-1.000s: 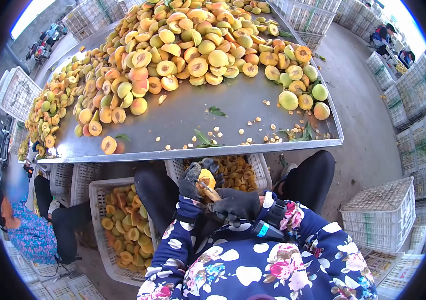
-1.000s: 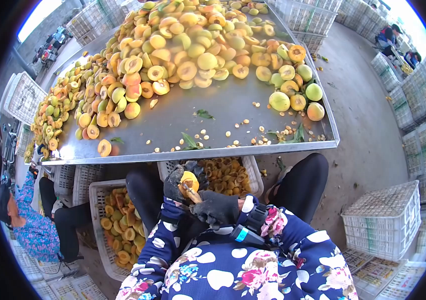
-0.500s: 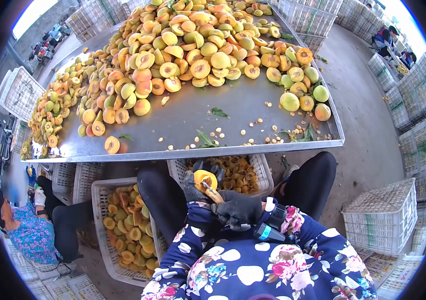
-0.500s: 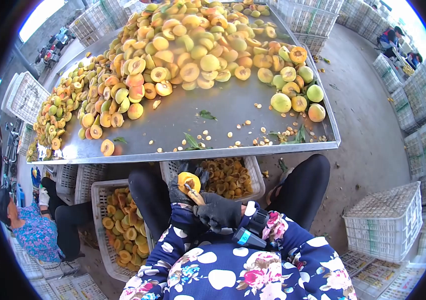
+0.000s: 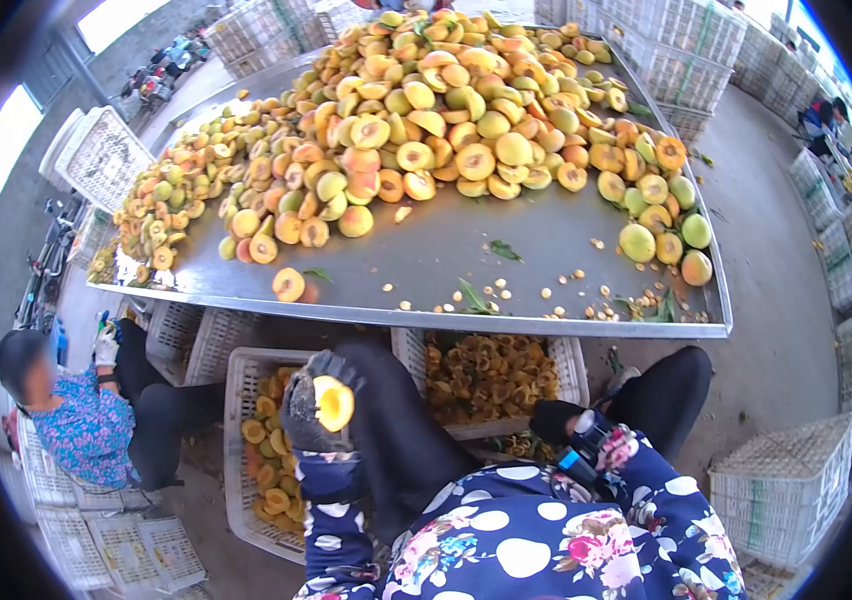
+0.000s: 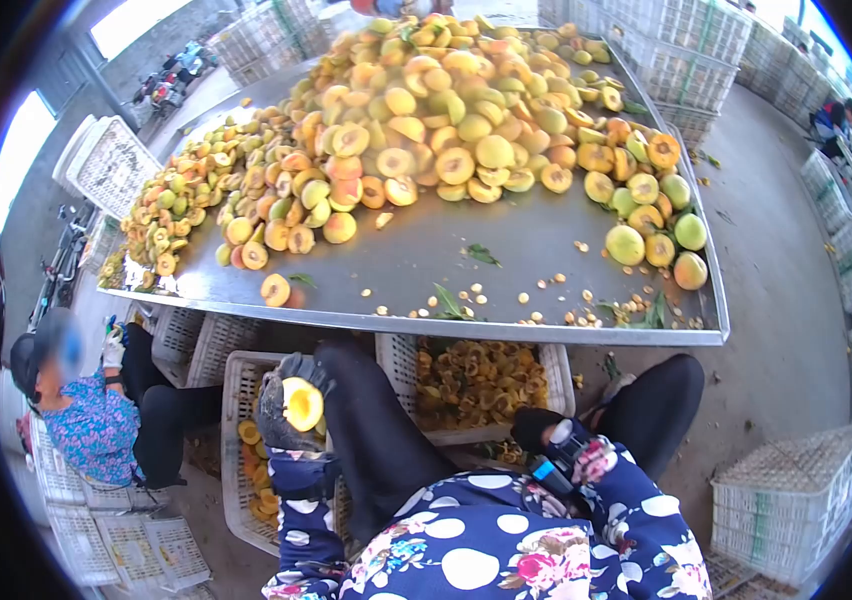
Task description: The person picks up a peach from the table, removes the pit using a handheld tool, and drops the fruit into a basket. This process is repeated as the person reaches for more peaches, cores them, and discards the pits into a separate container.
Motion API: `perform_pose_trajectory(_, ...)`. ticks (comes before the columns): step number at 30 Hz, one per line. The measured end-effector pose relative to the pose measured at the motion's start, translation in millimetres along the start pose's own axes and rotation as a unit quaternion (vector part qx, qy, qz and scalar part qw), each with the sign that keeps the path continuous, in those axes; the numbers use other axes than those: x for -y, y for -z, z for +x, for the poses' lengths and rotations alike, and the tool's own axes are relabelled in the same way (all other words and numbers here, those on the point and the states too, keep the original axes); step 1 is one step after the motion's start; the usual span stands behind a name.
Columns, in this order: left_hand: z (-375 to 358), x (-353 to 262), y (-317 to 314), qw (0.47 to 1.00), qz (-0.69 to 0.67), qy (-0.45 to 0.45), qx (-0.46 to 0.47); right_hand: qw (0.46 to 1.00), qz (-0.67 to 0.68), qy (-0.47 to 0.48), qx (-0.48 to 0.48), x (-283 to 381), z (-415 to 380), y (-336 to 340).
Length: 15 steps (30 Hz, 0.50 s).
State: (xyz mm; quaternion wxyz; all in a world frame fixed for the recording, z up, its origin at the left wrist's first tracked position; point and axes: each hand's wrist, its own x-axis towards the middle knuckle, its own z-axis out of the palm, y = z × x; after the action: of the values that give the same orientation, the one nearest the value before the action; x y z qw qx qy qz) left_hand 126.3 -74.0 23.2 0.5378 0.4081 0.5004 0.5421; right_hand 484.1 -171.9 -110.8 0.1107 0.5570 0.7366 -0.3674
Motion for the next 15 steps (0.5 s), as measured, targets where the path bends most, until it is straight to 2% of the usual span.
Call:
perform_pose_trajectory(1, 5.7, -6.6, 19.2, 0.992, 0.105, -0.049, -0.042, 0.989, 0.118, -0.094, -0.002, 13.4, -11.8, 16.2)
perform_pose_trajectory(2, 6.2, -23.0, 25.8, 0.978, 0.201, 0.012, -0.050, 0.990, 0.124, -0.072, -0.016, 17.1, -14.2, 19.9)
perform_pose_trajectory(3, 6.4, -38.3, 29.9, 0.951, 0.293, 0.075, -0.057, 0.982, 0.160, -0.102, 0.010, 20.6, -15.6, 26.4)
perform_pose_trajectory(6, 32.2, -58.0, 40.8, 0.904, 0.396, 0.019, -0.159, 0.965, 0.209, -0.153, 0.046, 31.5, -18.3, 39.7)
perform_pose_trajectory(8, 75.3, -58.6, 50.4, 0.919, 0.378, -0.056, -0.097, 0.961, 0.224, -0.155, 0.048, 32.8, -19.0, 39.2)
perform_pose_trajectory(10, 127.2, -57.4, 45.3, 0.929, 0.365, -0.037, -0.050, 0.952, 0.258, -0.161, 0.041, 29.8, -17.5, 32.7)
perform_pose_trajectory(12, 180.9, -55.1, 38.1, 0.812, 0.570, -0.123, -0.028, 0.939, 0.302, -0.159, 0.045, 23.2, -14.4, 27.9)
perform_pose_trajectory(14, 232.7, -21.9, 38.8, 0.757, 0.645, -0.073, -0.078, 0.909, 0.373, -0.180, 0.051, 29.7, -18.6, 38.4)
perform_pose_trajectory(15, 251.5, -6.2, 37.8, 0.744, 0.662, -0.071, -0.060, 0.891, 0.409, -0.190, 0.053, 31.7, -20.0, 42.1)
